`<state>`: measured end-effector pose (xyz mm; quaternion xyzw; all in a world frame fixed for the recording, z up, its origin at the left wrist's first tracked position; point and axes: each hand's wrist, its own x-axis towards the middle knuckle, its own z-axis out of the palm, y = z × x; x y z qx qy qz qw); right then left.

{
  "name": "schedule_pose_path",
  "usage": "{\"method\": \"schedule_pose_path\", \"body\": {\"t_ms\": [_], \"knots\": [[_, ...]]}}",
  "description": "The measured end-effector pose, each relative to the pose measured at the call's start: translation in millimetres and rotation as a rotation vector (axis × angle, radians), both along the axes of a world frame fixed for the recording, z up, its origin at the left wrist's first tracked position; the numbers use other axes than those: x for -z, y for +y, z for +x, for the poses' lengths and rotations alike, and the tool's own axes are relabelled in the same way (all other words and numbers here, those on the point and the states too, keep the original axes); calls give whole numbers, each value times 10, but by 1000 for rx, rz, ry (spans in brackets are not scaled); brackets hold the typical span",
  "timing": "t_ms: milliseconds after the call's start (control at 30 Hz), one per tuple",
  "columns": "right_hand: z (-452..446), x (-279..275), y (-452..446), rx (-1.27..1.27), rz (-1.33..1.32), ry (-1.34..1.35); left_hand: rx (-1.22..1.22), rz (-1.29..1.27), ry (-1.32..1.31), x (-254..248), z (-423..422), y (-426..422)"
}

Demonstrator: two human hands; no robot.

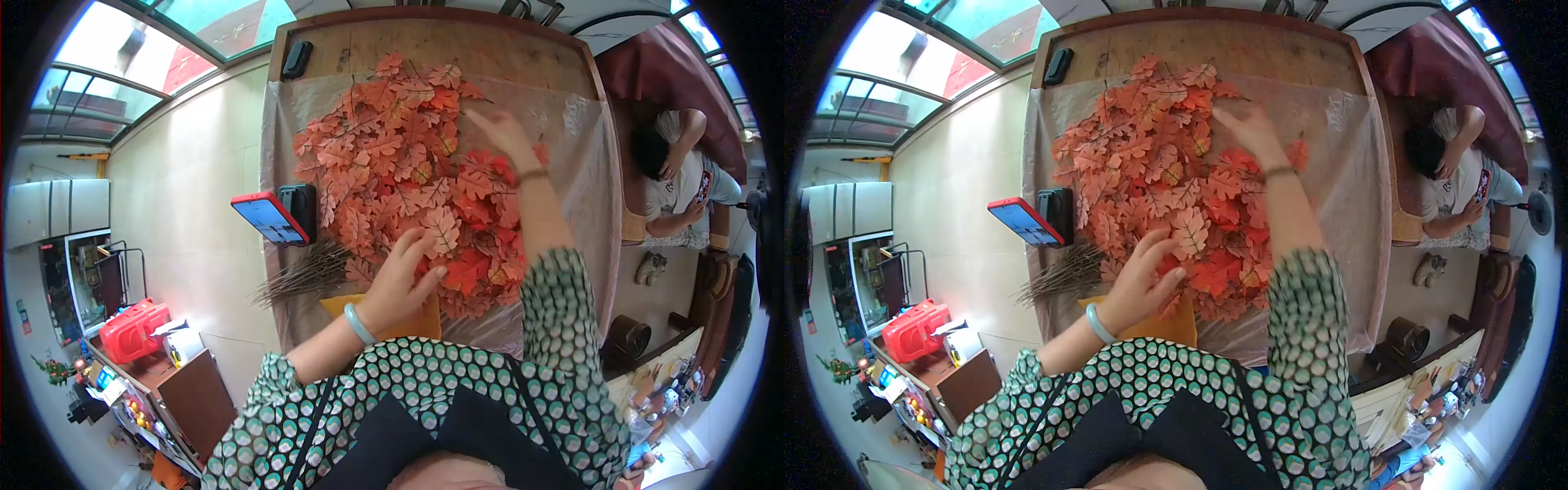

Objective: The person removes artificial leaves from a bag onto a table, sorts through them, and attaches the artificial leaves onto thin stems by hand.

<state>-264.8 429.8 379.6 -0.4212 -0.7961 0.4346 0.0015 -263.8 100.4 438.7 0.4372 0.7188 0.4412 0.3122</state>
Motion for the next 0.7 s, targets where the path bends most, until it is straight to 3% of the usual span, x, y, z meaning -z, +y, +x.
{"method": "schedule_pose_path", "body": {"t_ms": [67,167,267,367,467,567,700], "knots": [[-481,605,220,39,81,45,-14,-2,-3,-24,28,-116],[-990,613,-121,326,295,-109,-51,4,4,-137,-33,-277],[-1201,714,-449,351,450,-174,-86,-4,39,-169,-160,-406],[-1118,833,-441,94,125,-9,-128,-15,47,-153,-249,-455],[-1083,1143,-280,29,-148,39,-181,-35,-30,-123,-275,-457],[-809,535,-346,92,-591,201,-130,-42,23,-43,-268,-469],[-374,135,-152,259,-768,302,-66,-47,-27,124,-192,-501]]}}
